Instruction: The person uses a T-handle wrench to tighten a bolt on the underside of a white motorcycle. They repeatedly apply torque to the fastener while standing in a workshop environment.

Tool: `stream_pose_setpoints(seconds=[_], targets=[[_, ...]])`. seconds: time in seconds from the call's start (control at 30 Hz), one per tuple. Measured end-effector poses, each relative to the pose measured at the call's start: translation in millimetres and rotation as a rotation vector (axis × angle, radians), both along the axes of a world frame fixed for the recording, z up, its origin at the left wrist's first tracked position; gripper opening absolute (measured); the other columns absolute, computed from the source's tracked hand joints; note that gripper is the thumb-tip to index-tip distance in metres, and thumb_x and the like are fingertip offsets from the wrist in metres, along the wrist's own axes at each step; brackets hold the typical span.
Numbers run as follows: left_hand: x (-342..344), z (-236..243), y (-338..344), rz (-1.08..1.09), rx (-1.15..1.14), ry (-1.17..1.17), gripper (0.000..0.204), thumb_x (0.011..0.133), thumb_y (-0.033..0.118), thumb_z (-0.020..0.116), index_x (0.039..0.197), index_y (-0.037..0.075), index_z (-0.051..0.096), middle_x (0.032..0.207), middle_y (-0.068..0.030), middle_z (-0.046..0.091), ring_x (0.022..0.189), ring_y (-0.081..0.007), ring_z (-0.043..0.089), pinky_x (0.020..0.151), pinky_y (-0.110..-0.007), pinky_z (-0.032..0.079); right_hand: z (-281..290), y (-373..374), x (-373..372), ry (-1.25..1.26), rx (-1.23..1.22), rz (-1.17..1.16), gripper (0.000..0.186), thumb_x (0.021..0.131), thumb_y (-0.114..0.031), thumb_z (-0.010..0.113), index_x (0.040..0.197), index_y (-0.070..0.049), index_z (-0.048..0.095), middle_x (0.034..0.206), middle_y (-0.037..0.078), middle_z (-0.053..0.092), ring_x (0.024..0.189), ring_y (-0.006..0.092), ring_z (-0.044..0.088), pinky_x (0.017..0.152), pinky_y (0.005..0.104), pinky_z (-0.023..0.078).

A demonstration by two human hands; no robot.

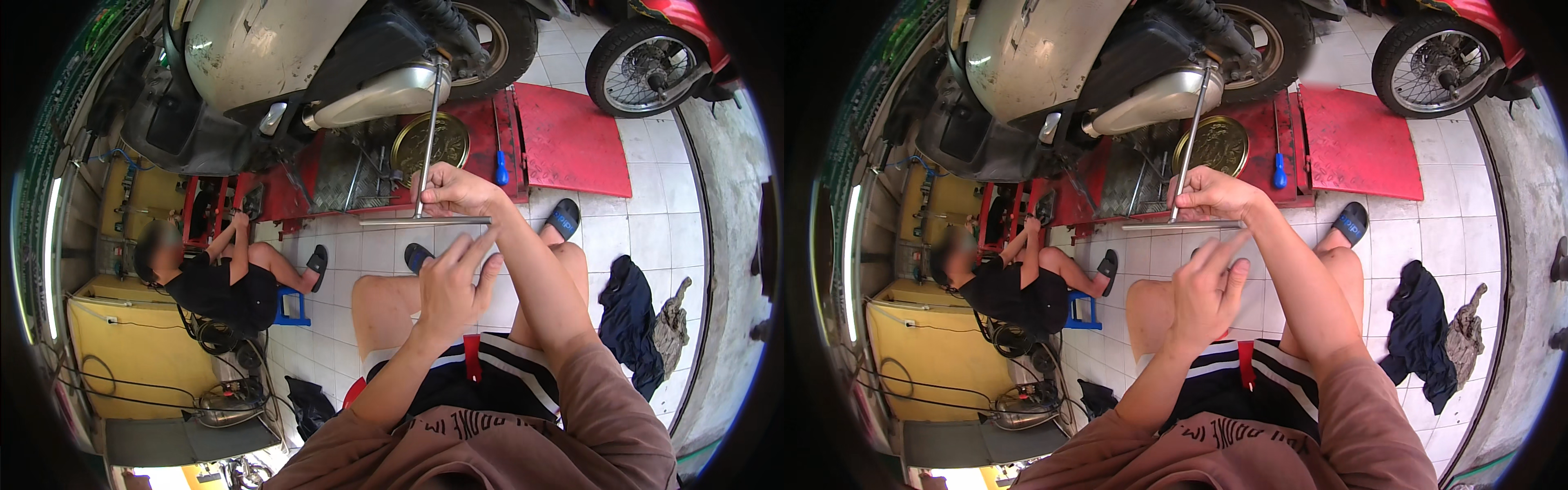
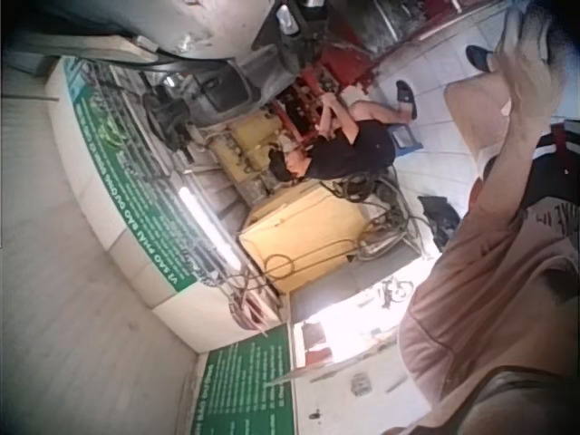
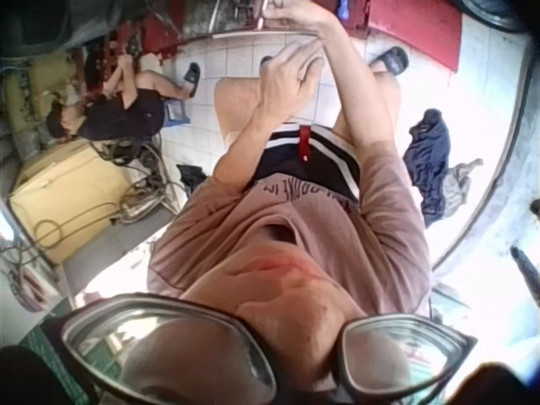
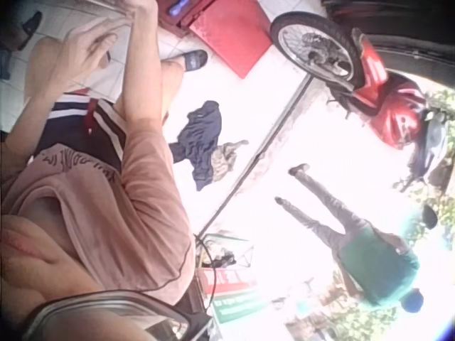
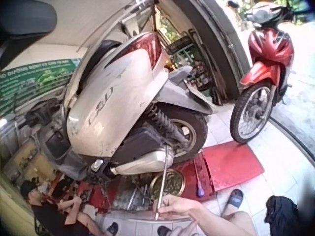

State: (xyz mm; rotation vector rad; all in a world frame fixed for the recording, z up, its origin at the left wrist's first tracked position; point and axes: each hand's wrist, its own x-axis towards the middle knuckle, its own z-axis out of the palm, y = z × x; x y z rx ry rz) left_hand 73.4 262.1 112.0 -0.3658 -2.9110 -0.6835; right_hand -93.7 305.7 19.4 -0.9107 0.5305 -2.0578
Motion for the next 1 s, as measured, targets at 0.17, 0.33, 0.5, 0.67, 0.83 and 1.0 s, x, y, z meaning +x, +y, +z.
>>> stream_pose_setpoints(seconds=[0.17, 0.33, 0.5, 0.67, 0.83, 1.0], targets=[[4.6, -14.1, -34.4, 0.406, 0.280, -0.202, 0.046, 0.098, 0.030, 0.043, 0.135, 0.003, 0.046, 0.069, -0.0039, 0.053, 0.060, -0.0177, 0.054, 0.058, -0.030, 0.043, 7.3, 10.6, -7.2, 0.032, -0.001, 0.000, 0.028, 0.085, -0.025, 0.070, 0.092, 0.000, 0.062, 0.063, 0.002, 0.056, 0.051, 0.0088, 0.048, 0.047, 0.0217, 0.039], [-9.1, 24.9, -30.5, 0.414, 0.606, -0.099, 0.056, 0.098, 0.021, 0.047, 0.147, 0.003, 0.027, 0.067, 0.0020, 0.048, 0.056, -0.0050, 0.044, 0.051, -0.020, 0.036, 4.7, 12.8, -5.4, -0.005, 0.106, -0.042, 0.026, 0.085, -0.024, 0.070, 0.091, 0.000, 0.063, 0.063, 0.001, 0.056, 0.052, 0.0079, 0.049, 0.048, 0.0208, 0.039], [-0.6, -4.0, -32.2, 0.149, 0.374, -0.284, 0.060, 0.093, 0.012, 0.056, 0.145, -0.001, 0.028, 0.065, 0.0003, 0.050, 0.055, -0.0049, 0.045, 0.049, -0.020, 0.035, 10.3, 11.6, -7.1, -0.032, 0.122, -0.080, 0.025, 0.085, -0.023, 0.070, 0.091, 0.000, 0.063, 0.062, 0.001, 0.056, 0.052, 0.0082, 0.049, 0.049, 0.0210, 0.039], [-7.1, 7.3, -23.2, 0.371, 0.661, -0.146, 0.060, 0.093, 0.015, 0.057, 0.144, -0.002, 0.030, 0.074, -0.0041, 0.057, 0.057, -0.0068, 0.051, 0.049, -0.021, 0.039, 3.8, 8.5, -8.3, -0.112, 0.091, -0.124, 0.023, 0.086, -0.023, 0.070, 0.089, -0.001, 0.062, 0.062, 0.001, 0.056, 0.052, 0.0081, 0.049, 0.048, 0.0210, 0.039], [2.0, -14.6, -29.1, 0.068, 0.107, -0.227, 0.063, 0.091, 0.012, 0.059, 0.144, -0.002, 0.028, 0.068, -0.0066, 0.056, 0.050, -0.0097, 0.053, 0.048, -0.025, 0.043, 6.5, 12.4, -11.9, -0.084, 0.089, -0.150, 0.022, 0.087, -0.022, 0.068, 0.088, -0.001, 0.062, 0.062, 0.002, 0.056, 0.050, 0.0082, 0.049, 0.047, 0.0204, 0.038], [-11.7, -1.8, -23.1, 0.346, 0.686, 0.090, 0.061, 0.090, 0.012, 0.061, 0.142, -0.003, 0.033, 0.062, -0.0078, 0.058, 0.047, -0.0117, 0.052, 0.048, -0.025, 0.044, 2.4, 12.6, -14.5, -0.131, 0.157, -0.203, 0.023, 0.087, -0.022, 0.069, 0.088, 0.000, 0.062, 0.063, 0.002, 0.056, 0.052, 0.0082, 0.049, 0.047, 0.0208, 0.038]])
